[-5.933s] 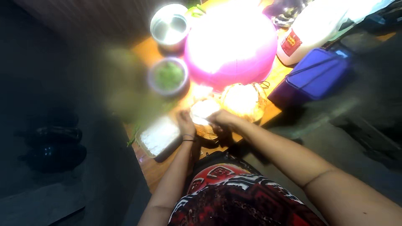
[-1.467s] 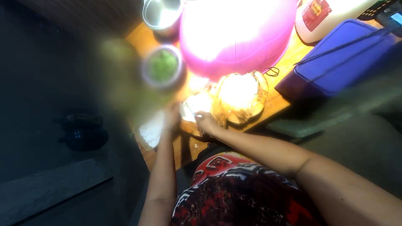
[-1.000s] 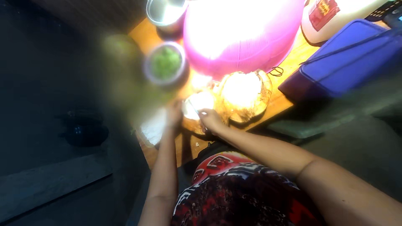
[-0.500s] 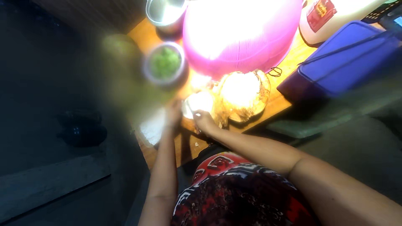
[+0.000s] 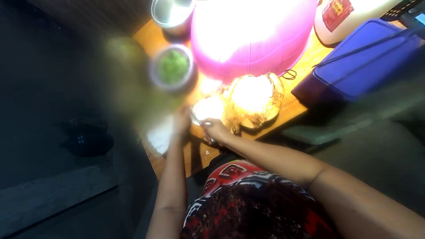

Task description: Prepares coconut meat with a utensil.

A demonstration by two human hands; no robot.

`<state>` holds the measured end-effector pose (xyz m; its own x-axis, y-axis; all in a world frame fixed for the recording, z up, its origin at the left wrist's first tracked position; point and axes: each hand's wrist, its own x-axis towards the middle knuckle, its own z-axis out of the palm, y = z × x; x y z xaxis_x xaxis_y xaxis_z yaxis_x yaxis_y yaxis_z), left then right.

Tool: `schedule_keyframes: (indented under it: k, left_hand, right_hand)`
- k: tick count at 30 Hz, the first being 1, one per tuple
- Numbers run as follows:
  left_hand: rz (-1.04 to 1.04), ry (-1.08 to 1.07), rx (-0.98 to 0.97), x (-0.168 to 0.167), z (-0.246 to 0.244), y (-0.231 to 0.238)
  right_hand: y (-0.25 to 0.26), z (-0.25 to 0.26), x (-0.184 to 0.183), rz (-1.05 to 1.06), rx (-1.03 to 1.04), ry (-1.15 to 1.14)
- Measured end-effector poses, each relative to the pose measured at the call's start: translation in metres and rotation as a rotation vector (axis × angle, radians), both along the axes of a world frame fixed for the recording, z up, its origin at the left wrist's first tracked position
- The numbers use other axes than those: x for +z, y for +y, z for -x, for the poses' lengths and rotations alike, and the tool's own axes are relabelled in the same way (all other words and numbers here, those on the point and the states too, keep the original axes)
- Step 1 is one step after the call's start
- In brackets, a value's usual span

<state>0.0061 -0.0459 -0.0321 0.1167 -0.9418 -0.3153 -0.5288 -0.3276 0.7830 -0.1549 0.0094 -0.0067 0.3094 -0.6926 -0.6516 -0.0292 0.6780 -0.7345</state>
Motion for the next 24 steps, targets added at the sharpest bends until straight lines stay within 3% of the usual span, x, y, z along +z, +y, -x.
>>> schedule_keyframes:
  k: [5, 11, 16, 19, 22, 24]
  left_hand:
    - [0.006, -0.034, -0.016, -0.001, -0.001, 0.0]
    - [0.007, -0.016, -0.022, -0.003, -0.003, -0.001]
    - [0.017, -0.004, -0.028, -0.007, -0.007, -0.001]
    - [0.031, -0.008, -0.019, -0.007, -0.006, -0.001]
    - [0.011, -0.004, -0.015, -0.005, -0.005, 0.0]
    - [0.015, -0.003, -0.017, -0.006, -0.005, -0.001]
  right_hand:
    - [-0.006, 0.001, -0.011, -0.018, -0.087, 0.018]
    - [-0.002, 0.009, -0.008, -0.002, 0.035, -0.012]
    - [-0.011, 0.002, -0.005, -0.007, -0.085, -0.047]
    - [-0.005, 0.001, 0.006, -0.005, -0.026, -0.059]
    - [-0.001, 0.018, -0.004, -0.001, 0.081, -0.027]
    - [-0.005, 0.023, -0.012, 0.024, 0.042, -0.004]
